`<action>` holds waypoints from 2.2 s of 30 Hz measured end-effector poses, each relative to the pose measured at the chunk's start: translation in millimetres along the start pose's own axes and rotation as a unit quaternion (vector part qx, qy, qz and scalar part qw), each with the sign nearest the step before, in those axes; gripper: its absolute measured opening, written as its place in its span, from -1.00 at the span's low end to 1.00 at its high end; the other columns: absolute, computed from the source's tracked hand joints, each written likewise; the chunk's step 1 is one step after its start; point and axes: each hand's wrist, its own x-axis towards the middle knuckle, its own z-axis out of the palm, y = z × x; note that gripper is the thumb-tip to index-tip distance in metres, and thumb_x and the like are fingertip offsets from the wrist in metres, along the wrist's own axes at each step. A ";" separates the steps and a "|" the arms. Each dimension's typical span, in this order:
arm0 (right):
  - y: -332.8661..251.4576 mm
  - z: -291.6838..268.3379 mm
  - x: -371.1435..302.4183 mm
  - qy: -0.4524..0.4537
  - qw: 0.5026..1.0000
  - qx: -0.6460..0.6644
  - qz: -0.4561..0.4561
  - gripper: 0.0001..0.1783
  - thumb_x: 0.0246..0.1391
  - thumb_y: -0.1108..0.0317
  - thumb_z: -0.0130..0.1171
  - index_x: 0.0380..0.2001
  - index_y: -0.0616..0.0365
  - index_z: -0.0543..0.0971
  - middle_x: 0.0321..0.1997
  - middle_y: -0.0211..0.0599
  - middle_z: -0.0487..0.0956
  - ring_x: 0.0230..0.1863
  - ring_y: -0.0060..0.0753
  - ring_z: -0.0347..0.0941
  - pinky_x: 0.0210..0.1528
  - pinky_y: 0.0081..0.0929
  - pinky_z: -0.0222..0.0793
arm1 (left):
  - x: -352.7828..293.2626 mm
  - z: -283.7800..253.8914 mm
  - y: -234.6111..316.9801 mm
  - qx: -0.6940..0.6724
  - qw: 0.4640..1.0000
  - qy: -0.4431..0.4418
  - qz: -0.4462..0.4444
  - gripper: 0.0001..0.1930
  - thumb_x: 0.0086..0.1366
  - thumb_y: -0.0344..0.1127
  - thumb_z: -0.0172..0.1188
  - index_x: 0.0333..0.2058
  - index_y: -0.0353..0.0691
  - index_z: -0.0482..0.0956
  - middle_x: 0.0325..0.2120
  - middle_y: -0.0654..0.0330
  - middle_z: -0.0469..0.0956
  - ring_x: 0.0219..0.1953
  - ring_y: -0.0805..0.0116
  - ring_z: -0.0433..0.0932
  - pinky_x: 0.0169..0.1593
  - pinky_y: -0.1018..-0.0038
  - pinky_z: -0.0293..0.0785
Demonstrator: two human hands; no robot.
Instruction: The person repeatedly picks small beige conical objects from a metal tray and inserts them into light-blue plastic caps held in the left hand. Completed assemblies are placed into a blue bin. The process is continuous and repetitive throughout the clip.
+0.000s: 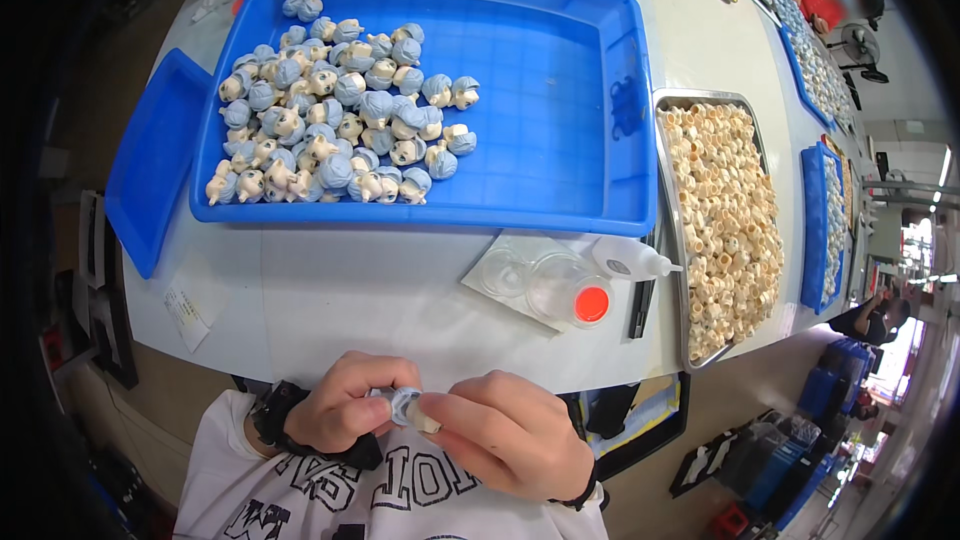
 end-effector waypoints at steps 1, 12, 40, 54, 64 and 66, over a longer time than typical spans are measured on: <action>0.1 -0.1 0.2 -0.005 1.000 -0.003 -0.001 -0.61 -0.31 0.56 0.25 -0.26 0.28 0.51 -0.48 -0.24 0.47 -0.56 -0.34 0.40 -0.57 -0.52 0.30 | 0.7 0.3 -1.0 0.014 1.000 0.005 0.011 -0.72 0.10 -0.19 -0.12 -0.47 -0.34 0.39 -0.66 0.26 0.34 -0.63 0.53 0.26 -0.55 0.57 0.16; 2.0 -3.2 4.7 -0.072 0.993 -0.068 -0.058 -0.69 -0.28 0.45 0.28 -0.36 0.25 0.49 -0.51 -0.29 0.48 -0.56 -0.34 0.44 -0.55 -0.49 0.36 | 0.6 -7.3 -2.2 0.155 0.984 -0.028 0.087 -0.77 0.09 -0.25 -0.03 -0.56 -0.33 0.39 -0.63 0.12 0.36 -0.60 0.25 0.32 -0.49 0.47 0.25; 16.5 22.3 2.4 0.038 0.995 -0.078 -0.056 -0.60 -0.31 0.40 0.28 -0.25 0.14 0.52 -0.64 -0.43 0.24 -0.66 -0.44 0.23 -0.66 -0.51 0.13 | 5.1 -0.6 -7.4 0.190 0.978 0.038 0.078 -0.67 0.19 -0.11 0.10 -0.43 -0.33 0.39 -0.61 0.13 0.38 -0.59 0.29 0.36 -0.50 0.48 0.26; 19.6 -2.9 -17.4 0.089 0.995 -0.026 0.022 -0.56 -0.19 0.38 0.29 -0.17 0.24 0.48 -0.51 -0.28 0.43 -0.58 -0.35 0.32 -0.55 -0.49 0.24 | 21.1 -35.1 51.3 -0.286 0.923 0.234 0.107 -0.53 0.32 0.18 -0.33 -0.49 -0.12 0.17 -0.70 0.30 0.15 -0.87 0.58 0.05 -0.87 0.68 -0.04; 21.5 -2.9 -15.6 0.028 0.998 -0.043 0.035 -0.62 -0.20 0.39 0.29 -0.23 0.30 0.51 -0.52 -0.28 0.50 -0.58 -0.38 0.34 -0.56 -0.53 0.23 | 18.2 -51.0 60.3 -0.324 0.924 0.182 0.086 -0.64 0.35 0.03 -0.21 -0.47 -0.13 0.20 -0.68 0.29 0.20 -0.82 0.60 0.12 -0.84 0.68 -0.02; 22.4 5.1 -10.8 0.026 0.999 -0.029 0.009 -0.62 -0.19 0.39 0.29 -0.24 0.29 0.51 -0.54 -0.29 0.48 -0.59 -0.38 0.33 -0.56 -0.52 0.22 | 10.5 -49.9 59.9 -0.295 0.933 0.186 0.086 -0.69 0.38 -0.07 -0.25 -0.48 -0.12 0.17 -0.71 0.29 0.19 -0.83 0.58 0.11 -0.84 0.67 -0.02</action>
